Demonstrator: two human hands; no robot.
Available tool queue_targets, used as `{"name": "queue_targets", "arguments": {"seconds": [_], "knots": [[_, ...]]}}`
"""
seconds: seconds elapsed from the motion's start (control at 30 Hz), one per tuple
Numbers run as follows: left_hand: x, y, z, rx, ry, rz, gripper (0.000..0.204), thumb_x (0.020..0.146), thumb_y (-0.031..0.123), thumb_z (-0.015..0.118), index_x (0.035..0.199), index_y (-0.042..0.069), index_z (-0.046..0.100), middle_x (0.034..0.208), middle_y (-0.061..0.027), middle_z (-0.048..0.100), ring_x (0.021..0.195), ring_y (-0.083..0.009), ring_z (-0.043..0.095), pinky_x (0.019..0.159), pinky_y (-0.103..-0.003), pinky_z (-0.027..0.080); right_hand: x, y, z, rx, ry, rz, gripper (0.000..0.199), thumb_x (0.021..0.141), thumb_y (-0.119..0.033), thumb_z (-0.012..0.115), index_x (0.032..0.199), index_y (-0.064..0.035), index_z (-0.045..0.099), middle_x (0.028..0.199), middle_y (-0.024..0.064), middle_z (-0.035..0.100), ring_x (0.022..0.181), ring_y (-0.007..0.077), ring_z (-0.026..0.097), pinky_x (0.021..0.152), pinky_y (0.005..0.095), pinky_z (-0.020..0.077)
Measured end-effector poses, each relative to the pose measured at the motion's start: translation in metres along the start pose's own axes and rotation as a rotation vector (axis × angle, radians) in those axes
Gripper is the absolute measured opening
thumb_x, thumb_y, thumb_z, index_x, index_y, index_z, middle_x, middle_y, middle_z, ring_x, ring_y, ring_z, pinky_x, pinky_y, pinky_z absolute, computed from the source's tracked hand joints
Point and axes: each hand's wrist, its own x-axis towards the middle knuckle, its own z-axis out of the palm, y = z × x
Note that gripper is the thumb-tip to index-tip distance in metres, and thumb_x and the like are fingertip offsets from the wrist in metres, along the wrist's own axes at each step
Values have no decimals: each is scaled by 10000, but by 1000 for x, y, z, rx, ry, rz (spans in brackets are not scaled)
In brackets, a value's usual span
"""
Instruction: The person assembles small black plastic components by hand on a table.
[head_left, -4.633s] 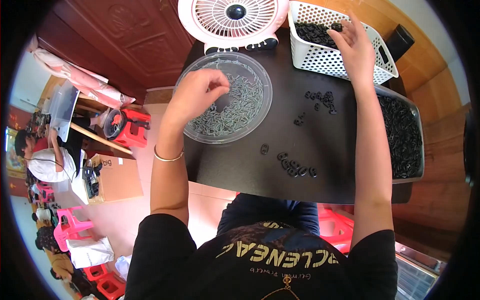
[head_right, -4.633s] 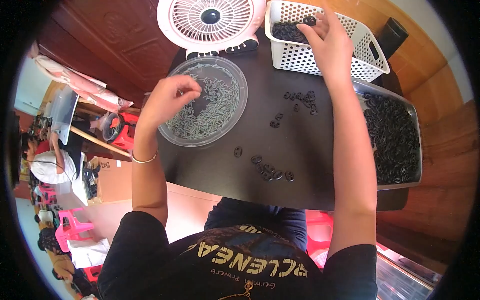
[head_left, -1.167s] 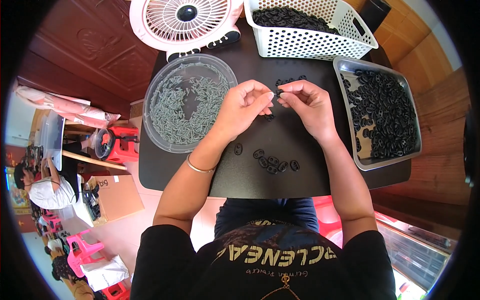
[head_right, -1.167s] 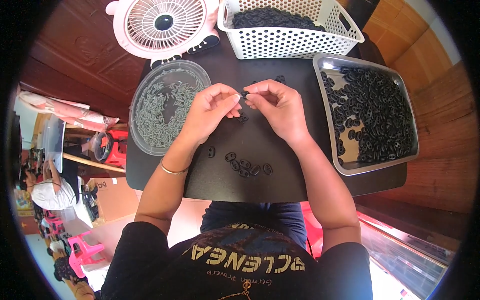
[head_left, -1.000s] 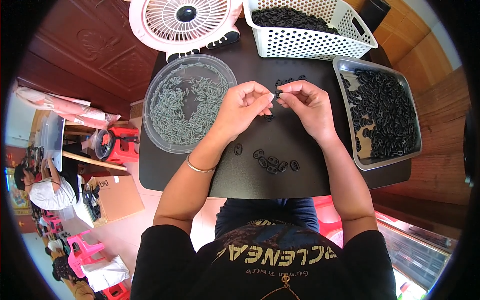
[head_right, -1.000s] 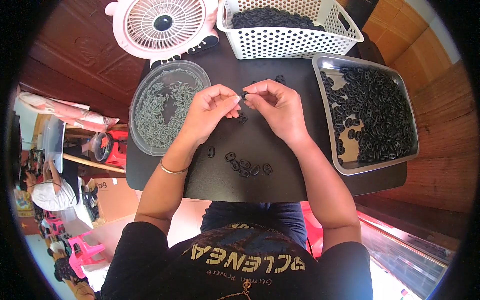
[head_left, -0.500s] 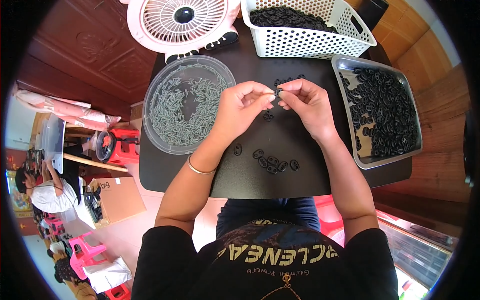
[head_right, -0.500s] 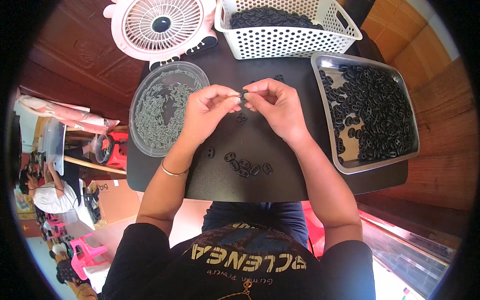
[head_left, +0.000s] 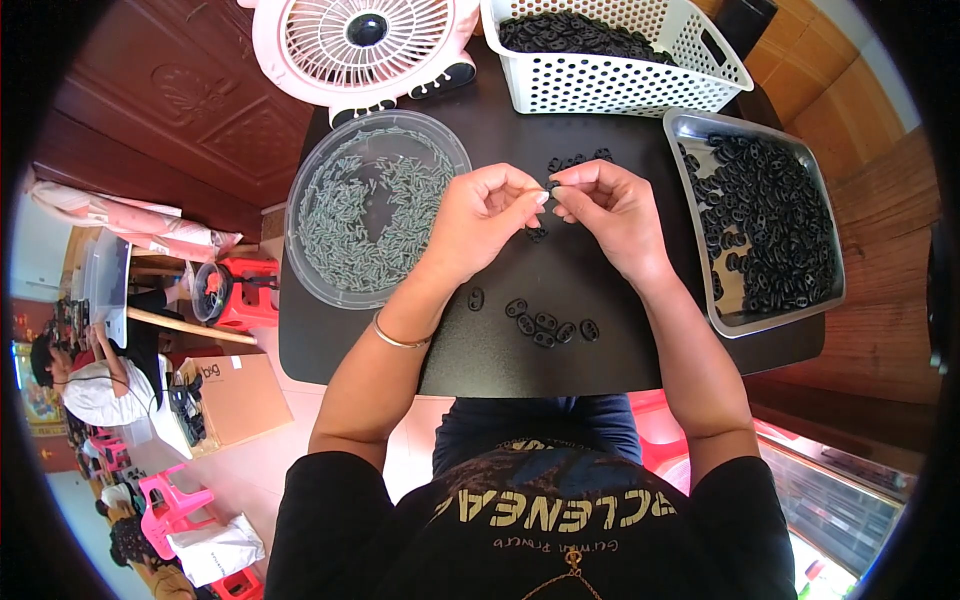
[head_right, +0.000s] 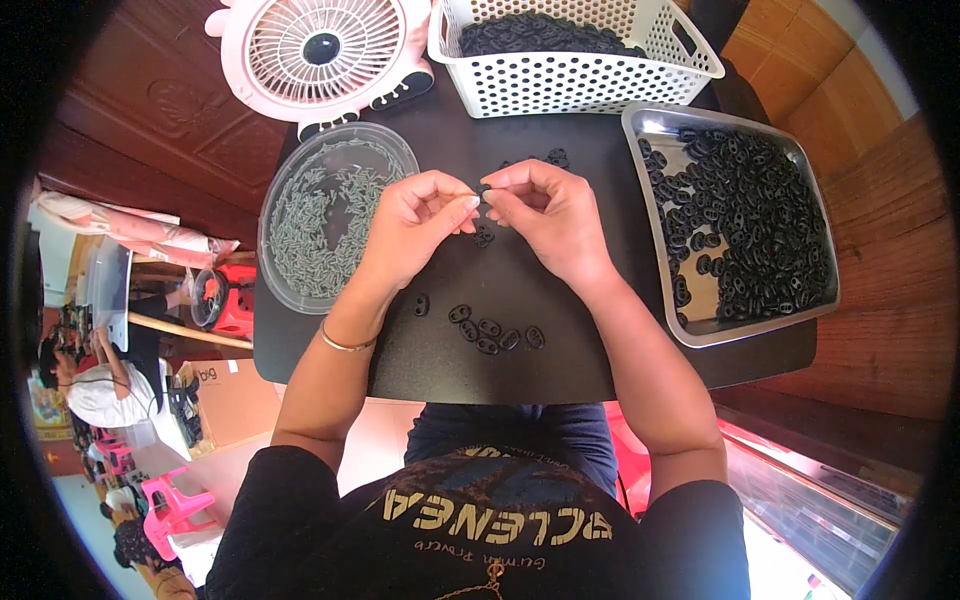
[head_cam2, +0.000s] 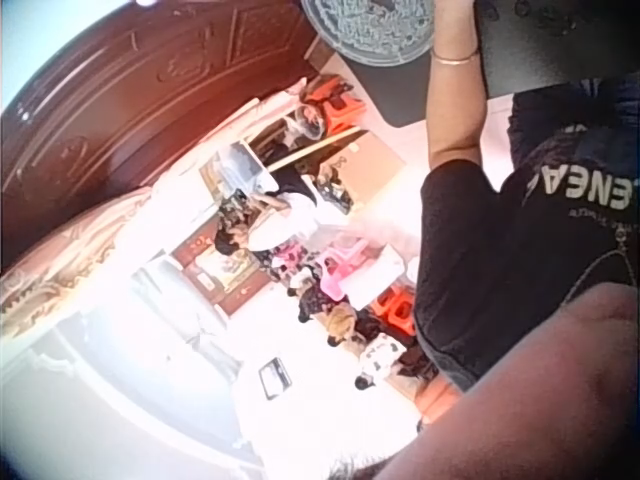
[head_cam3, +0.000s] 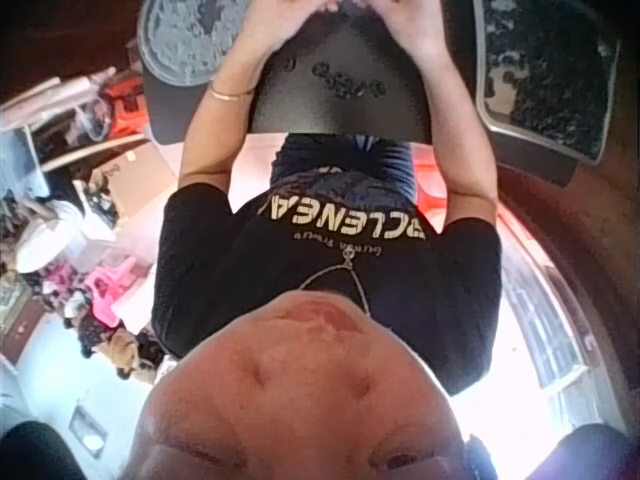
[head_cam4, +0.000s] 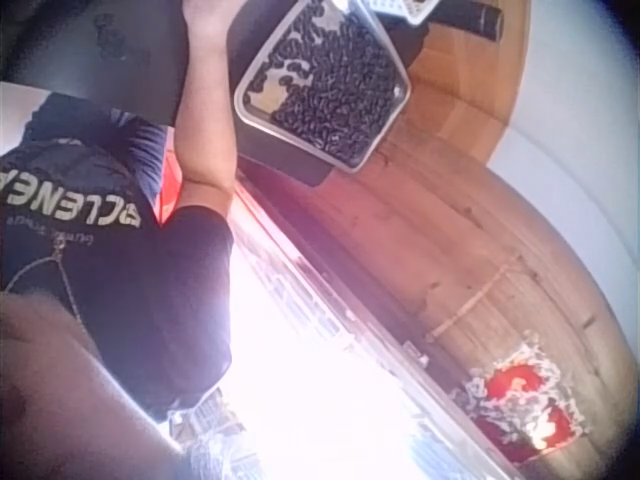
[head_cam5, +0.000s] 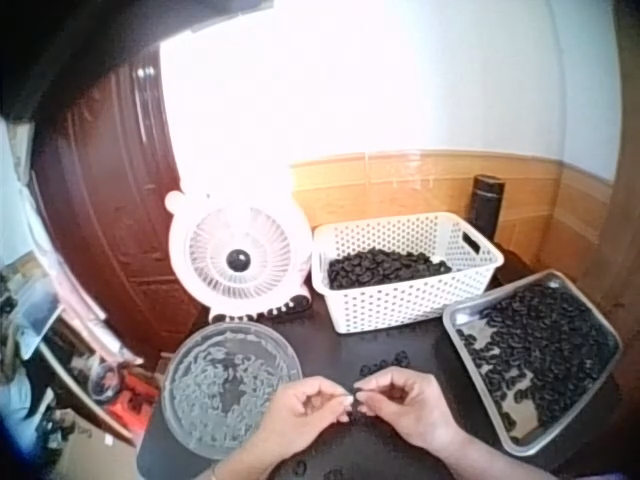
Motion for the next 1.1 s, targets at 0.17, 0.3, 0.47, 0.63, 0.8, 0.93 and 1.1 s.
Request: {"name": "queue_targets", "arguments": {"seconds": [0.17,0.3,0.47,0.63,0.8,0.93,1.1], "knots": [[0,-3,-2,154,37,81,81,808,27,588,860,-33,581,787,-56,620,681,-61,571,603,-196,477,-1,-2,0,0,-15,5,152,815,-17,566,961,8,600,830,49,614,720,67,572,667,198,478],[1,2,-7,206,25,128,106,821,44,583,917,4,601,821,-37,605,715,-86,566,630,-203,462,3,-2,-6,-63,103,-104,193,830,-15,538,1012,-9,599,832,32,609,741,63,567,673,204,470],[3,5,-11,1006,-137,582,201,734,35,618,934,34,609,765,-66,562,700,-188,555,635,-289,451,7,2,-13,-108,206,-144,179,833,-16,528,992,-22,609,801,12,607,717,56,565,665,194,457],[-5,13,-14,907,-325,476,222,677,60,669,887,30,603,766,-71,544,666,-200,536,619,-300,446,8,3,-12,-207,236,-149,171,825,-19,534,971,-38,622,771,11,611,692,45,565,635,193,453],[-24,53,-28,855,-589,44,315,582,107,748,821,28,557,754,-79,528,629,-200,526,575,-301,437,10,3,-14,-202,231,-144,169,821,-25,541,967,-44,625,775,10,620,697,51,577,632,199,459],[-52,52,-23,1106,-443,34,379,561,100,754,839,39,503,683,-76,500,608,-220,526,548,-328,427,10,5,-15,-211,209,-153,168,819,-29,545,966,-45,625,780,14,624,703,55,582,641,201,464],[-63,35,-15,1164,-351,94,289,593,54,710,771,23,485,645,-118,508,601,-294,528,539,-369,416,10,4,-13,-254,210,-125,165,817,-43,554,963,-59,629,777,10,627,699,55,583,643,209,473]]}}
